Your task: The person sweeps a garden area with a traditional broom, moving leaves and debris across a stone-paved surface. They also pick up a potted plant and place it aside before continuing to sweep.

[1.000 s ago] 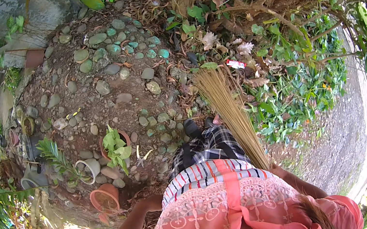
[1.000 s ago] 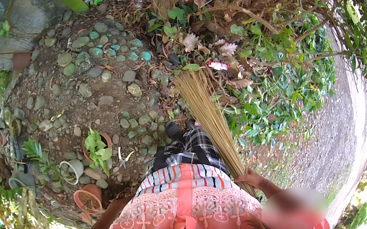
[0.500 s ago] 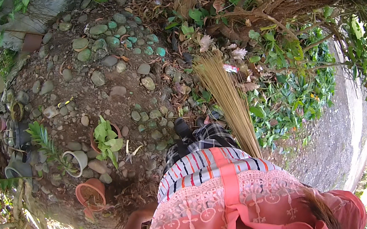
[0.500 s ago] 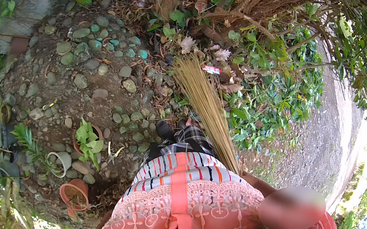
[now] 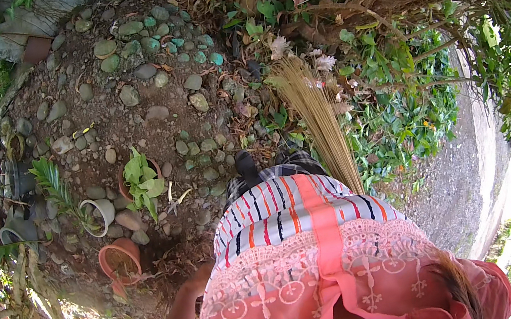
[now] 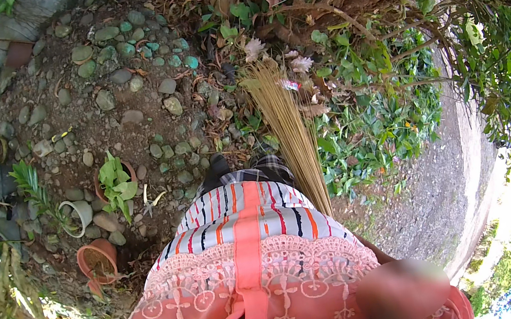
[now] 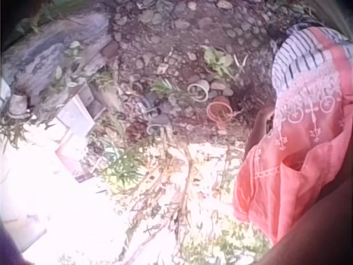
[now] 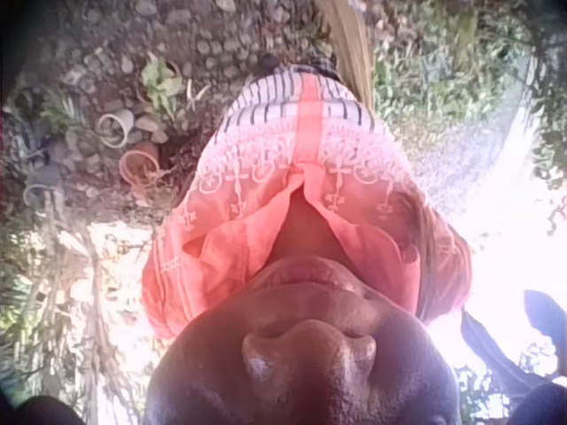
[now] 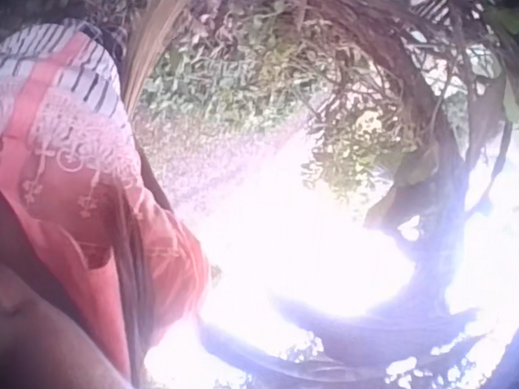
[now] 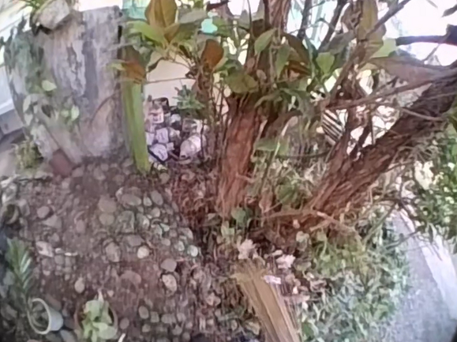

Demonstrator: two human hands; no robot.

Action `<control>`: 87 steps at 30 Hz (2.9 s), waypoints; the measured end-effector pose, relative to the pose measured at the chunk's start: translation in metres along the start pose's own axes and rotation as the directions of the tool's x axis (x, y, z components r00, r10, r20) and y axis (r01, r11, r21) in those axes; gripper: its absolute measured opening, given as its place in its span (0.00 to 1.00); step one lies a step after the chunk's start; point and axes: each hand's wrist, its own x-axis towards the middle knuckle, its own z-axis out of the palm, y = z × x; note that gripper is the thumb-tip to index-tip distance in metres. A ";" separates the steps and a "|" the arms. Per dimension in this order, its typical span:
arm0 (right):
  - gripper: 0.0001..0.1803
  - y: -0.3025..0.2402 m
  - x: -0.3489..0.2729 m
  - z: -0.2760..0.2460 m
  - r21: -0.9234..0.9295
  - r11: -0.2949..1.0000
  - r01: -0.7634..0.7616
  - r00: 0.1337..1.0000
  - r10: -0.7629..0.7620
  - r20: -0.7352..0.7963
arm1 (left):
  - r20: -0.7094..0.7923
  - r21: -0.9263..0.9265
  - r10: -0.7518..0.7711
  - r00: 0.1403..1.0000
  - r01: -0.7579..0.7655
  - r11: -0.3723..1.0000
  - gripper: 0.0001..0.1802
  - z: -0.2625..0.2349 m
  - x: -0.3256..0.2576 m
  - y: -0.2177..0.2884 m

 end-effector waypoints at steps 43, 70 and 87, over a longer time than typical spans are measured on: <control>0.33 -0.090 -0.018 0.040 0.242 0.968 -0.061 0.981 0.014 0.191 | 0.398 0.736 -0.665 0.632 0.213 0.643 0.20 -0.032 0.014 0.198; 0.45 -0.085 0.006 0.044 0.639 0.764 0.092 0.948 -0.264 0.179 | 0.000 0.047 0.009 1.000 -0.009 0.999 0.34 0.071 0.289 0.297; 0.25 -0.124 0.283 -0.042 -0.080 0.926 0.369 0.895 -0.377 -0.239 | -0.762 -0.372 0.028 0.647 -0.473 0.799 0.33 -0.045 0.393 0.355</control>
